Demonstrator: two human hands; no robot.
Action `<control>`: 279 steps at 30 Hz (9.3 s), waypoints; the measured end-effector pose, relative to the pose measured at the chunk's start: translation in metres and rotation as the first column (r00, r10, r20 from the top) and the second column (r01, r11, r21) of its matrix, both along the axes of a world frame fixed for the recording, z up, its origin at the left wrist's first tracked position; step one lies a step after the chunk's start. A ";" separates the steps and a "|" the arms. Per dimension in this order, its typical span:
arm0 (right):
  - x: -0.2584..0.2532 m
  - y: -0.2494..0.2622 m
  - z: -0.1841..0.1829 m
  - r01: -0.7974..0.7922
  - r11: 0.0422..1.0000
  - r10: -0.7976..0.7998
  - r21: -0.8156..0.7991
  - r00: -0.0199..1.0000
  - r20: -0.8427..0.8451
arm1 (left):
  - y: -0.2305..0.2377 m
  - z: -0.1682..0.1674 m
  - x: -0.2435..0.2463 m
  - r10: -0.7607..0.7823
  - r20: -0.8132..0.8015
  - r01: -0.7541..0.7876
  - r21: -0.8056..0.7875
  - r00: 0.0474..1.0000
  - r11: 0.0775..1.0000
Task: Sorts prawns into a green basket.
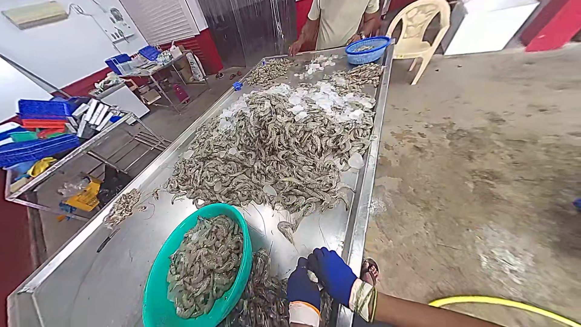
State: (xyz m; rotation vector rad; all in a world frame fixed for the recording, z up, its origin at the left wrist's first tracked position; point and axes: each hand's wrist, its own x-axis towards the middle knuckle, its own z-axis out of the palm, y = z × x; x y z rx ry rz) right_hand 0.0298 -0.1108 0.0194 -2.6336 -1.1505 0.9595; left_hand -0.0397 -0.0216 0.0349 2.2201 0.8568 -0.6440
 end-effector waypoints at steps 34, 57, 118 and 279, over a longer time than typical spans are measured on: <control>0.045 0.050 0.005 -0.019 0.992 0.029 -0.127 0.997 0.073 | 0.046 -0.035 -0.059 0.516 0.718 -0.429 -0.326 0.467 0.843; 0.023 0.069 -0.006 -0.347 0.930 0.332 -0.118 0.934 -0.129 | 0.057 -0.035 -0.050 0.375 0.739 -0.308 -0.234 0.560 0.922; 0.138 0.006 0.001 -0.111 0.965 0.084 0.238 0.989 0.122 | 0.024 -0.020 -0.064 0.425 0.633 -0.231 -0.369 0.647 0.900; 0.140 0.010 0.003 0.025 0.998 -0.019 -0.065 0.997 0.080 | 0.021 0.000 -0.021 0.690 0.422 -0.120 -0.798 0.588 0.591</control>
